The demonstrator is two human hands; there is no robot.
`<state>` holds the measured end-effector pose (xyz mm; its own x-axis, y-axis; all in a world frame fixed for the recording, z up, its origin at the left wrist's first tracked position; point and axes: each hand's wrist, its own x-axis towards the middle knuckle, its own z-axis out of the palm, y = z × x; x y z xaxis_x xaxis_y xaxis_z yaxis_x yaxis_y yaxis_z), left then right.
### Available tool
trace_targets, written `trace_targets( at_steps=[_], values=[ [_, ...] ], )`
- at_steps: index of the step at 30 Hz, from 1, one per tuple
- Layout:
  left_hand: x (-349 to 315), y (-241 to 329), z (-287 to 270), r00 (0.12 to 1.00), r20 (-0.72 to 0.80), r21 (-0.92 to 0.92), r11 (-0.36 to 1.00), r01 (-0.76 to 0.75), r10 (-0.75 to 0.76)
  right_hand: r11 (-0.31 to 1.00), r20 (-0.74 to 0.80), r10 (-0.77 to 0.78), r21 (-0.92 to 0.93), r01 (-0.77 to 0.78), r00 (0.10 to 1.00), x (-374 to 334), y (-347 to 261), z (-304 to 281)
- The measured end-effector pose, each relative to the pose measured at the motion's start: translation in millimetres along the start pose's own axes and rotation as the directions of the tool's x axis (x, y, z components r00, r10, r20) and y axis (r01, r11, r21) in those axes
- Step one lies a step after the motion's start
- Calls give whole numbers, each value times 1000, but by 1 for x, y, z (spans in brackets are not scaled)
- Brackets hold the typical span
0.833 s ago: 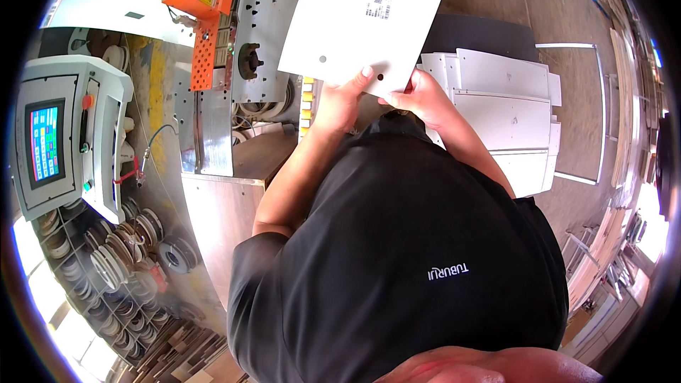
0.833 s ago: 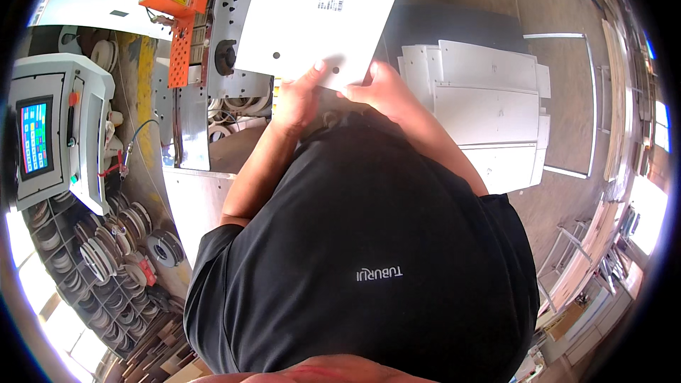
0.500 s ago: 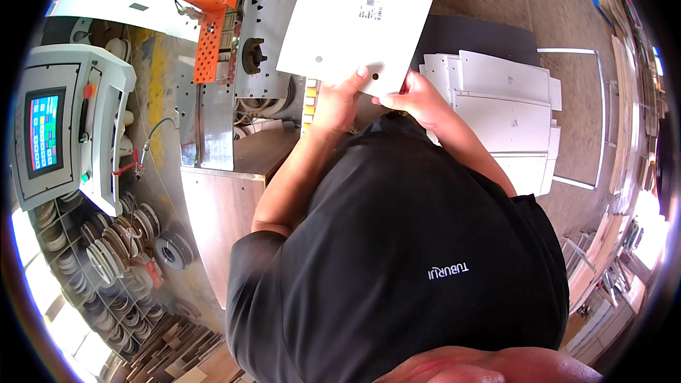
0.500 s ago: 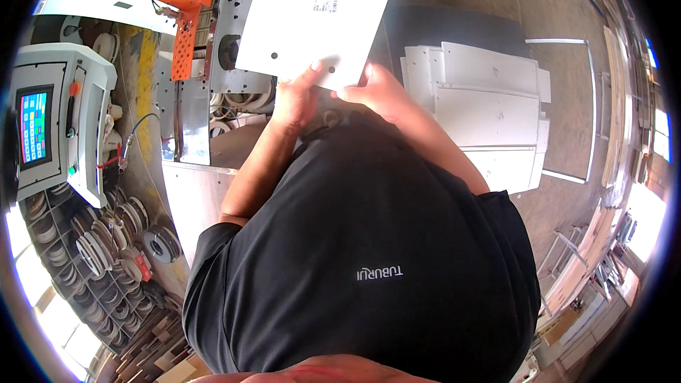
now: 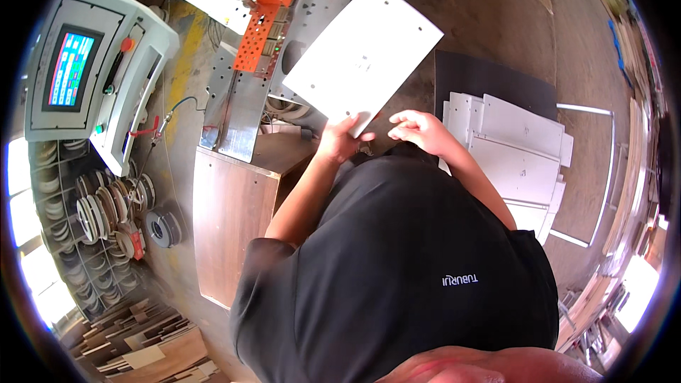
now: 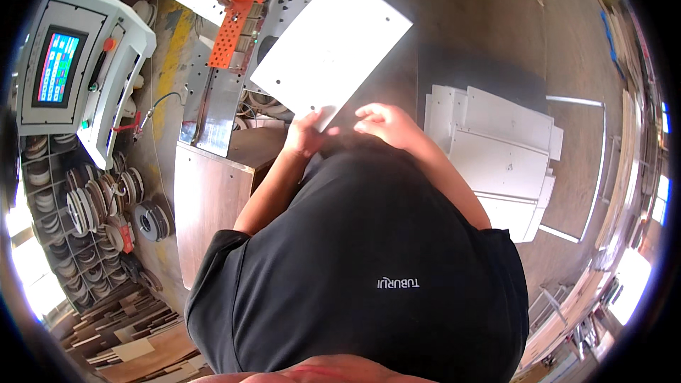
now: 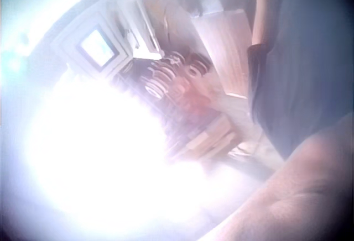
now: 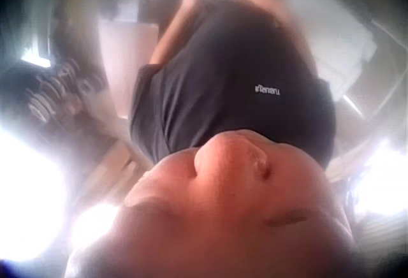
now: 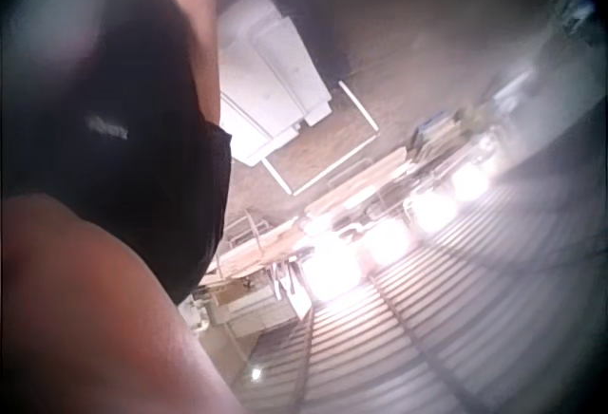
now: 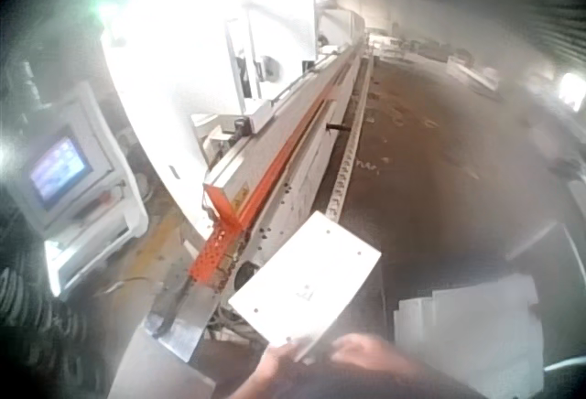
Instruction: The person repeatedly picks up white rectangular panels from a pile on the floor, places them onto a roller conveyor, and then stacks them onto a growing pile on the floor. The person handles the panels one at a time, moving them between the conveyor and the floor stack.
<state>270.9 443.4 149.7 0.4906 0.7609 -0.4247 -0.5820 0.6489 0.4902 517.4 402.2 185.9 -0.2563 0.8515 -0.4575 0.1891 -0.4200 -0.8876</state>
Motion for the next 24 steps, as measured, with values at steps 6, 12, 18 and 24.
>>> trace_targets(
  at_steps=[6,12,18,24],
  values=[
    [-9,17,-129,991,-119,-42,997,-59,54,992,-162,116,-20,-121,980,-9,52,-24],
    [-14,36,-203,961,-256,-106,986,-130,100,985,-181,152,-54,-165,972,-11,99,-31],
    [11,57,-207,798,-553,-216,884,-415,239,977,-218,165,-99,-190,962,-8,118,-27],
    [51,68,-191,723,-643,-199,857,-475,252,988,-280,124,-54,-144,952,-17,152,-32]
  ],
)
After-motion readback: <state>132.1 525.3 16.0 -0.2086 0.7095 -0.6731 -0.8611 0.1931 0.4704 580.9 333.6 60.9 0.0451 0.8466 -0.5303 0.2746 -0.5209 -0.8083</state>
